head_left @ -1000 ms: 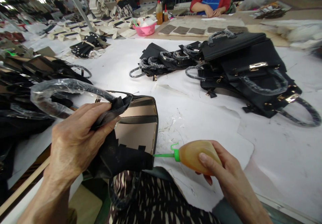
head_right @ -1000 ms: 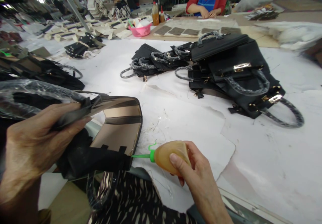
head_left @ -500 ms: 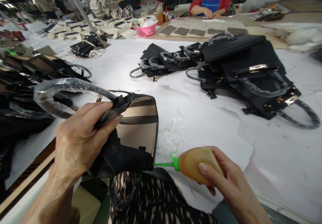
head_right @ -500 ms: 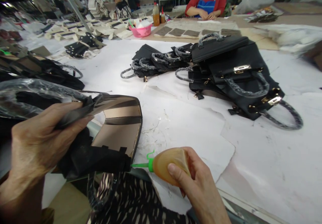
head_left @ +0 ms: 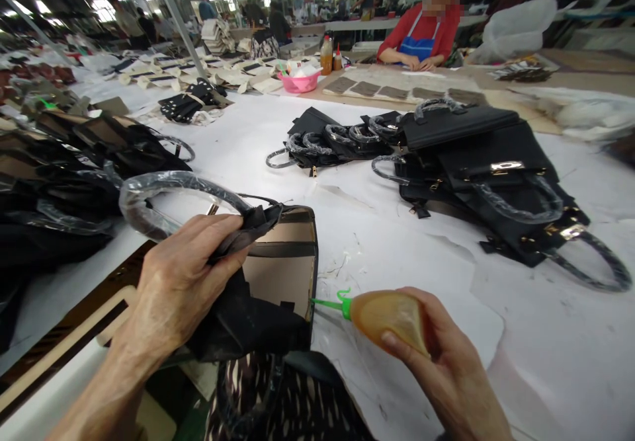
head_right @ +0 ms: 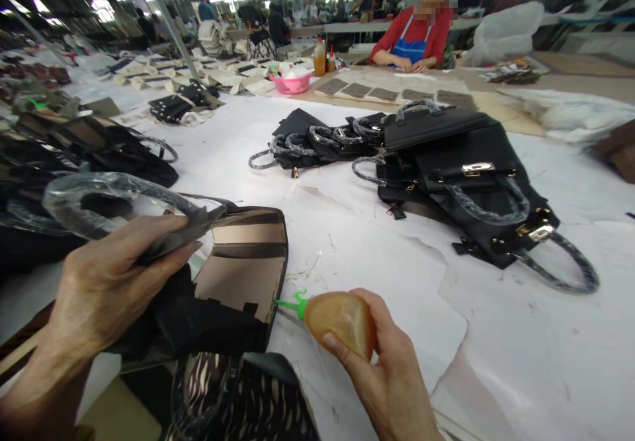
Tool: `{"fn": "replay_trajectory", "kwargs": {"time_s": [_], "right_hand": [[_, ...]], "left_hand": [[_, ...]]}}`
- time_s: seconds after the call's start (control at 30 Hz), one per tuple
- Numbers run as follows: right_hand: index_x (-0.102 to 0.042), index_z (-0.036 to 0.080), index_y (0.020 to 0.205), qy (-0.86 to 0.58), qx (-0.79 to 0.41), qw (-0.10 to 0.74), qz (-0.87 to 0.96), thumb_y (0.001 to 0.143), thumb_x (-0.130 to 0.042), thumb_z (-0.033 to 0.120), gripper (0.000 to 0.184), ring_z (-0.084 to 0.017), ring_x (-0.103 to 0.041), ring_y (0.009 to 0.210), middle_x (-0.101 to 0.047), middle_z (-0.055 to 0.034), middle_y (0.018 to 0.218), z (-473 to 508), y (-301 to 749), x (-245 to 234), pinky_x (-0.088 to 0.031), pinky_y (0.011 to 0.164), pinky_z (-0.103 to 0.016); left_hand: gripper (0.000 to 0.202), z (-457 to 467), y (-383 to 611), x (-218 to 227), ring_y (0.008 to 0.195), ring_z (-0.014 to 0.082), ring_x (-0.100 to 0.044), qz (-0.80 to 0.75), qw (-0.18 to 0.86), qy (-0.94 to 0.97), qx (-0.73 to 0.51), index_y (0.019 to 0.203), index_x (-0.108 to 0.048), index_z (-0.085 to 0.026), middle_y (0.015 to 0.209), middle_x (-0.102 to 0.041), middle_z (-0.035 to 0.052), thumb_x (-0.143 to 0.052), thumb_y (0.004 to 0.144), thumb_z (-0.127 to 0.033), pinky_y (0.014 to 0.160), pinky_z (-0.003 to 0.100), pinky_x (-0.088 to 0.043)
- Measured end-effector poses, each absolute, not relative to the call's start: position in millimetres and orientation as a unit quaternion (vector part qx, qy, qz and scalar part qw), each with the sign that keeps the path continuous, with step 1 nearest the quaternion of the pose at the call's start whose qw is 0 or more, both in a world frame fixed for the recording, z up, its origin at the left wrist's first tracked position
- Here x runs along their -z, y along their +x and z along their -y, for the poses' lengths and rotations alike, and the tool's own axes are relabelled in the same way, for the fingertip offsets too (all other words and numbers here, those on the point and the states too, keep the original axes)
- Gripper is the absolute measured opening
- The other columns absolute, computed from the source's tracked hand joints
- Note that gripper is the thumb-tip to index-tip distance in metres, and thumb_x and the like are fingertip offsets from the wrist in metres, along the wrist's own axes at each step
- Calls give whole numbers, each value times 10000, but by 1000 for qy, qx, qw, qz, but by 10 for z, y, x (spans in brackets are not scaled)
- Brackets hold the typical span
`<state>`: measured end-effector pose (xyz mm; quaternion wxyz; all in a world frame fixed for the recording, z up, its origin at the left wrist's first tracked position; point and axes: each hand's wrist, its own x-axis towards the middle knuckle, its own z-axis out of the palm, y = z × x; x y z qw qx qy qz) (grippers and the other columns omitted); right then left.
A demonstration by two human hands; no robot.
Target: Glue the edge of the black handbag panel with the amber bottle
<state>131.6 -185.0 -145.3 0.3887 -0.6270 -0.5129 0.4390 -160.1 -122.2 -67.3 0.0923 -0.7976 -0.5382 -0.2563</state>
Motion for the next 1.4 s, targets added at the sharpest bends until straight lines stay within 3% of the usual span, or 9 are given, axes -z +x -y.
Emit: {"fn": "replay_trajectory", "kwargs": {"time_s": [0.3, 0.73, 1.1, 1.33, 1.4], "right_hand": [[-537, 238, 1107, -593, -263, 402, 647, 866, -649, 488, 365, -171, -601, 716, -641, 22, 908, 1549, 1332, 1615, -493, 601, -209], [-537, 246, 1159, -571, -216, 447, 654, 876, -657, 503, 400, -171, -622, 783, -642, 11, 974, 1453, 1341, 1723, -508, 670, -195], [-552, 220, 1125, -574, -262, 455, 629, 837, -684, 503, 425, -191, -623, 794, -648, -7, 985, 1400, 1295, 1792, -518, 696, -222], [-569, 256, 1123, -605, -348, 435, 569, 782, -726, 498, 447, -207, -586, 931, -626, 13, 1060, 1696, 1247, 1745, -464, 825, -228], [-580, 243, 1108, -628, -390, 439, 510, 748, -733, 525, 482, -230, -584, 897, -633, -2, 1017, 1751, 1214, 1649, -477, 756, -253]], "left_hand": [[242, 1231, -1671, 738, 958, 211, -603, 538, 16, -794, 281, 1137, -548, -188, 1081, -621, 54, -569, 903, -244, 848, 302, -470], [236, 1221, -1705, 746, 959, 215, -589, 527, 16, -798, 292, 1141, -530, -190, 1067, -607, 65, -559, 910, -229, 831, 305, -460], [234, 1234, -1740, 770, 980, 220, -605, 536, 4, -786, 310, 1127, -560, -197, 1096, -625, 68, -568, 903, -263, 843, 310, -478], [225, 1197, -1699, 764, 939, 206, -616, 523, 12, -792, 315, 1110, -566, -175, 1054, -635, 64, -571, 902, -263, 805, 287, -490], [223, 1189, -1693, 778, 942, 207, -618, 523, 15, -792, 313, 1108, -568, -170, 1055, -637, 66, -567, 901, -252, 812, 288, -495]]}}
